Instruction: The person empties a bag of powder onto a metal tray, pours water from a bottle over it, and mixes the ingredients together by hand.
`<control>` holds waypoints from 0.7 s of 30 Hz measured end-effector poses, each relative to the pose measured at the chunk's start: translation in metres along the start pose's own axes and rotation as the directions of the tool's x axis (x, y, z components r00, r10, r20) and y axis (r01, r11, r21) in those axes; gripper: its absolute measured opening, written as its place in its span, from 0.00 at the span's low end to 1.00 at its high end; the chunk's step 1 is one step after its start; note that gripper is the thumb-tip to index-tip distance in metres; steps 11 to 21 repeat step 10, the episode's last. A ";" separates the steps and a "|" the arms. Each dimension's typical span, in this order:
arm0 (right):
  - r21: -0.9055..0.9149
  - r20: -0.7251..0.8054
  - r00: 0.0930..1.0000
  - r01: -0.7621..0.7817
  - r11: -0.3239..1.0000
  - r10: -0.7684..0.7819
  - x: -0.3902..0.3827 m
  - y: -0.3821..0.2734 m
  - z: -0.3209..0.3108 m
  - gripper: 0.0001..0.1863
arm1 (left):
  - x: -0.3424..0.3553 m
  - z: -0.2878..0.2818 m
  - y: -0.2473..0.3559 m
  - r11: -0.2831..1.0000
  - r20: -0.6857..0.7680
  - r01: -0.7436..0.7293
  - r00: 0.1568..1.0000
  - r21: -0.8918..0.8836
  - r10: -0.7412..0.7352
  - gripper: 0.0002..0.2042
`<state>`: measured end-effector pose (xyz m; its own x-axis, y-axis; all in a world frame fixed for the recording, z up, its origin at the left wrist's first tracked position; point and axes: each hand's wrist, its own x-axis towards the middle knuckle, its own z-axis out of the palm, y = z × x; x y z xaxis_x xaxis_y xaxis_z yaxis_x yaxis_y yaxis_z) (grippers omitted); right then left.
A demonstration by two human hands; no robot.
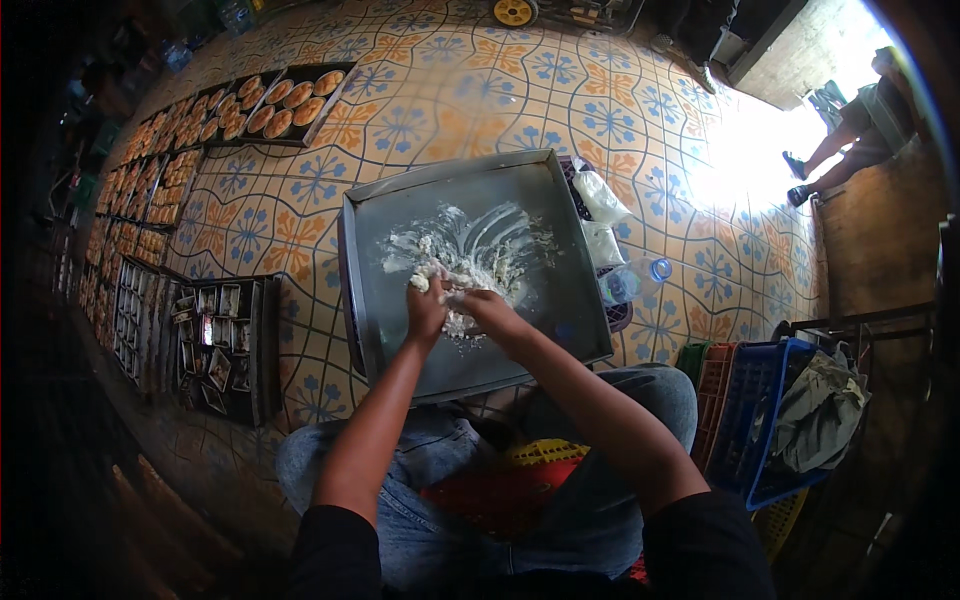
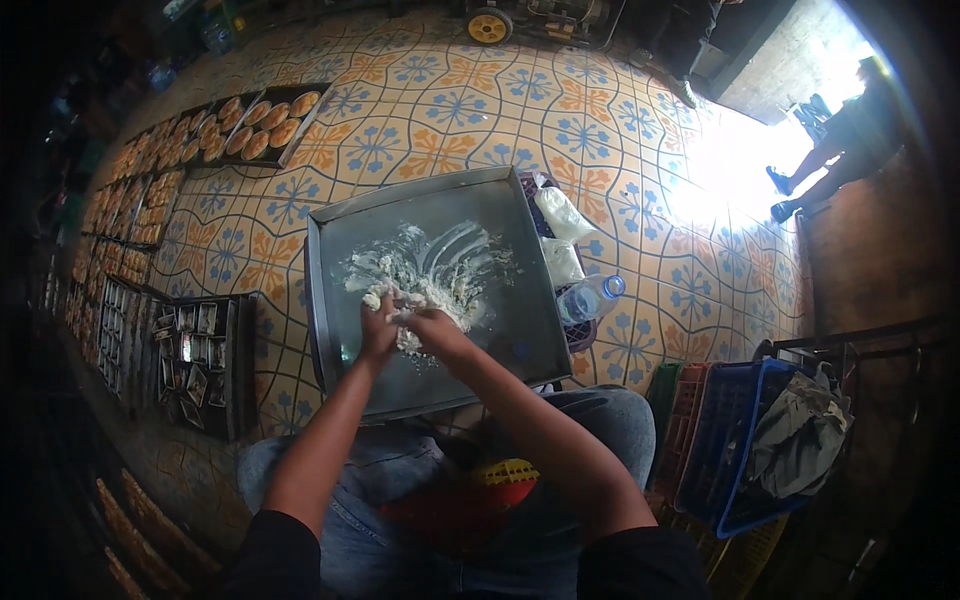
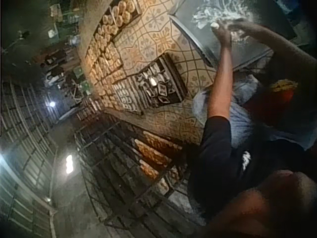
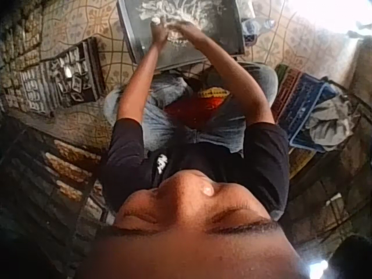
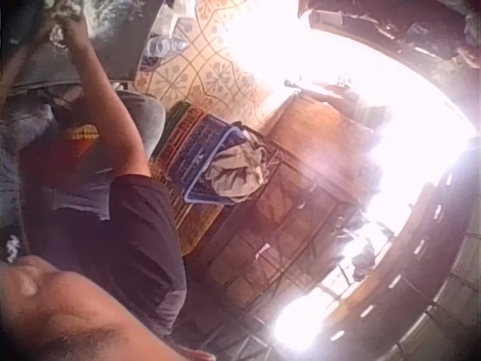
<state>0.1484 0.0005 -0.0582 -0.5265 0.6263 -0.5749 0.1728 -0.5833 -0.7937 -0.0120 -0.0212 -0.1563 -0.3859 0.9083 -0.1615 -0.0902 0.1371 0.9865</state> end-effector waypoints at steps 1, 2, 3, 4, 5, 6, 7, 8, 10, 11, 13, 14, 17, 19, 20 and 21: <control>-0.107 0.001 0.991 0.132 0.985 -0.133 -0.002 -0.001 0.002 0.27 | 0.007 -0.010 -0.002 0.994 0.081 0.108 0.991 0.021 -0.109 0.14; -0.113 -0.023 0.991 0.129 0.985 -0.132 0.005 0.008 -0.005 0.27 | 0.008 0.005 0.006 0.994 0.102 0.110 0.989 0.010 -0.110 0.14; -0.268 -0.138 0.968 0.168 0.949 -0.210 0.015 0.019 -0.012 0.28 | 0.007 0.017 0.014 0.983 0.110 -0.153 0.984 0.106 0.141 0.14; -0.415 -0.217 0.931 0.186 0.891 -0.295 0.018 0.022 -0.008 0.29 | 0.005 0.017 0.018 0.892 0.125 -0.399 0.916 0.210 0.381 0.15; -0.379 -0.238 0.925 0.193 0.905 -0.297 0.020 0.024 -0.009 0.29 | 0.005 0.017 0.020 0.868 0.177 -0.454 0.888 0.201 0.423 0.24; -0.378 -0.242 0.924 0.191 0.906 -0.295 0.021 0.025 -0.013 0.29 | 0.002 0.022 0.022 0.869 0.180 -0.452 0.889 0.199 0.421 0.24; -0.365 -0.241 0.936 0.158 0.918 -0.257 0.021 0.023 -0.018 0.28 | -0.003 0.030 0.026 0.875 0.174 -0.443 0.893 0.193 0.414 0.26; -0.351 -0.242 0.945 0.125 0.928 -0.219 0.019 0.019 -0.021 0.27 | -0.007 0.036 0.029 0.881 0.170 -0.435 0.898 0.185 0.407 0.29; -0.273 -0.239 0.964 0.052 0.960 -0.120 0.012 0.007 -0.009 0.23 | -0.006 0.018 0.021 0.859 0.190 -0.435 0.898 0.269 0.396 0.36; -0.273 -0.239 0.964 0.052 0.960 -0.120 0.012 0.007 -0.009 0.23 | -0.006 0.018 0.021 0.859 0.190 -0.435 0.898 0.269 0.396 0.36; -0.273 -0.239 0.964 0.052 0.960 -0.120 0.012 0.007 -0.009 0.23 | -0.006 0.018 0.021 0.859 0.190 -0.435 0.898 0.269 0.396 0.36; -0.273 -0.239 0.964 0.052 0.960 -0.120 0.012 0.007 -0.009 0.23 | -0.006 0.018 0.021 0.859 0.190 -0.435 0.898 0.269 0.396 0.36; -0.273 -0.239 0.964 0.052 0.960 -0.120 0.012 0.007 -0.009 0.23 | -0.006 0.018 0.021 0.859 0.190 -0.435 0.898 0.269 0.396 0.36; -0.273 -0.239 0.964 0.052 0.960 -0.120 0.012 0.007 -0.009 0.23 | -0.006 0.018 0.021 0.859 0.190 -0.435 0.898 0.269 0.396 0.36; -0.273 -0.239 0.964 0.052 0.960 -0.120 0.012 0.007 -0.009 0.23 | -0.006 0.018 0.021 0.859 0.190 -0.435 0.898 0.269 0.396 0.36; -0.273 -0.239 0.964 0.052 0.960 -0.120 0.012 0.007 -0.009 0.23 | -0.006 0.018 0.021 0.859 0.190 -0.435 0.898 0.269 0.396 0.36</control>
